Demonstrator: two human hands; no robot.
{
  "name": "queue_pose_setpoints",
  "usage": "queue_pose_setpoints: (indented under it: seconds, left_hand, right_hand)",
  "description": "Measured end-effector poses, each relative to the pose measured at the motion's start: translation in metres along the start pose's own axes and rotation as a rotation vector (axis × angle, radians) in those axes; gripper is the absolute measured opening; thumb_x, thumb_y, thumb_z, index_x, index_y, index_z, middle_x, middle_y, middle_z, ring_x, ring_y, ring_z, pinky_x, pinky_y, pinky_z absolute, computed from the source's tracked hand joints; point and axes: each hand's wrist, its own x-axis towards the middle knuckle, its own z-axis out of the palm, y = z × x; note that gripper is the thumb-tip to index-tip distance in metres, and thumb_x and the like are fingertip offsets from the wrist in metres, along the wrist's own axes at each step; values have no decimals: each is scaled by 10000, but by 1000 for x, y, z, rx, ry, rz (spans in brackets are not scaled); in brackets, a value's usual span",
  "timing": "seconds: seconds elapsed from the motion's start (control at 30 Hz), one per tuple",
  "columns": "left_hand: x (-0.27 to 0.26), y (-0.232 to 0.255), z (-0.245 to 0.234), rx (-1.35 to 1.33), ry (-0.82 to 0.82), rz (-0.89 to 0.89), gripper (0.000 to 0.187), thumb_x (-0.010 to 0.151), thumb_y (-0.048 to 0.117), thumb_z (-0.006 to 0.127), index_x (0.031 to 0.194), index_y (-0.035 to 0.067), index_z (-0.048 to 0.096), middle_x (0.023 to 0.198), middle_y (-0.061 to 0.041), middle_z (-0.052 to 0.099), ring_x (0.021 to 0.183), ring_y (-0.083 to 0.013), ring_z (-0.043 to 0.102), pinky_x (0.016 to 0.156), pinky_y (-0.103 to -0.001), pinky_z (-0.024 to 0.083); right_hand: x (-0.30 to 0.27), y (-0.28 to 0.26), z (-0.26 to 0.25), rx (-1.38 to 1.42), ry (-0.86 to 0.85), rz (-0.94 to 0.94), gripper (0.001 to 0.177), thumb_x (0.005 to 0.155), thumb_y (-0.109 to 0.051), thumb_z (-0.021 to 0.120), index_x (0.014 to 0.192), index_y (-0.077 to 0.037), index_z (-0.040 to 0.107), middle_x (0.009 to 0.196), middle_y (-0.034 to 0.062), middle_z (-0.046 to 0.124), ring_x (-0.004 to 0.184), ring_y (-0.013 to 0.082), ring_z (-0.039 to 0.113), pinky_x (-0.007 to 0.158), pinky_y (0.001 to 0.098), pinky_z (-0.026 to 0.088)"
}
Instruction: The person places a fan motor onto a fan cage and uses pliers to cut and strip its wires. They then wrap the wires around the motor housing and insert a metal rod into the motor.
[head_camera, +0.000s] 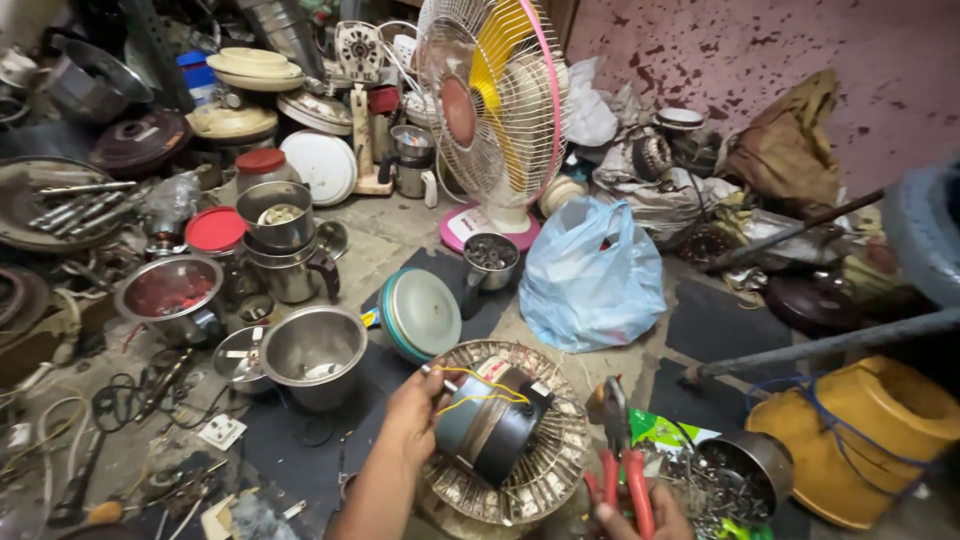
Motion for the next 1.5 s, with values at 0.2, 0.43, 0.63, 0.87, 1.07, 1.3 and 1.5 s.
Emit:
queue_pose_setpoints:
  seconds: [0.2,0.43,0.63,0.87,1.07,1.3,1.5]
  left_hand:
    - [-9,-5,9,118,211,101,354,902,343,807,982,28,667,838,-78,708,609,-146,589,522,-280,498]
    - [-20,1,12,-22,166,20,355,894,343,776,1010,35,644,818,-88,701,599,-166,617,482,-301,514]
    - [-20,7,3,-6,-37,80,248,972,250,642,1079,27,651,984,-133,749,847,-228,727,754,-366,607]
    - [-17,-2,-1,-154,-88,110,232,970,165,532,1135,65,661,1075,-102,752,956,-240,742,880,-387,592]
    - [-19,-13,9,-29,286,62,143,993,238,695,1010,113,627,898,-44,693,732,-171,629,603,-304,459]
    - [-14,-14,20,-140,121,97,100,948,217,680,978,125,658,758,13,656,586,-93,574,521,-239,458]
    - [3,-25,31,-22,183,118,120,955,170,706,979,72,641,716,-13,642,529,-109,530,466,-257,388]
  right_hand:
    - [-14,-67,47,138,77,278,703,827,-13,740,1467,-12,448,916,253,777,740,325,754,662,440,614]
    - [-6,-40,82,-56,-10,192,642,731,83,812,1339,7,622,803,191,758,641,233,712,632,346,573]
    - [-3,-38,87,-62,-104,231,637,711,79,831,1304,-4,612,761,118,732,645,194,721,617,328,573]
    - [-29,15,108,359,162,384,599,762,-4,747,1318,-32,526,743,156,701,603,265,706,572,403,580]
    - [-74,75,131,476,195,423,471,790,-62,710,1230,-9,553,757,145,697,623,266,706,583,411,587]
    - [-69,50,118,591,310,388,333,844,-143,670,1106,50,601,787,137,702,674,260,718,617,422,596]
    - [-73,23,154,435,-160,579,359,826,-163,749,1162,-99,638,812,145,717,737,258,727,703,390,590]
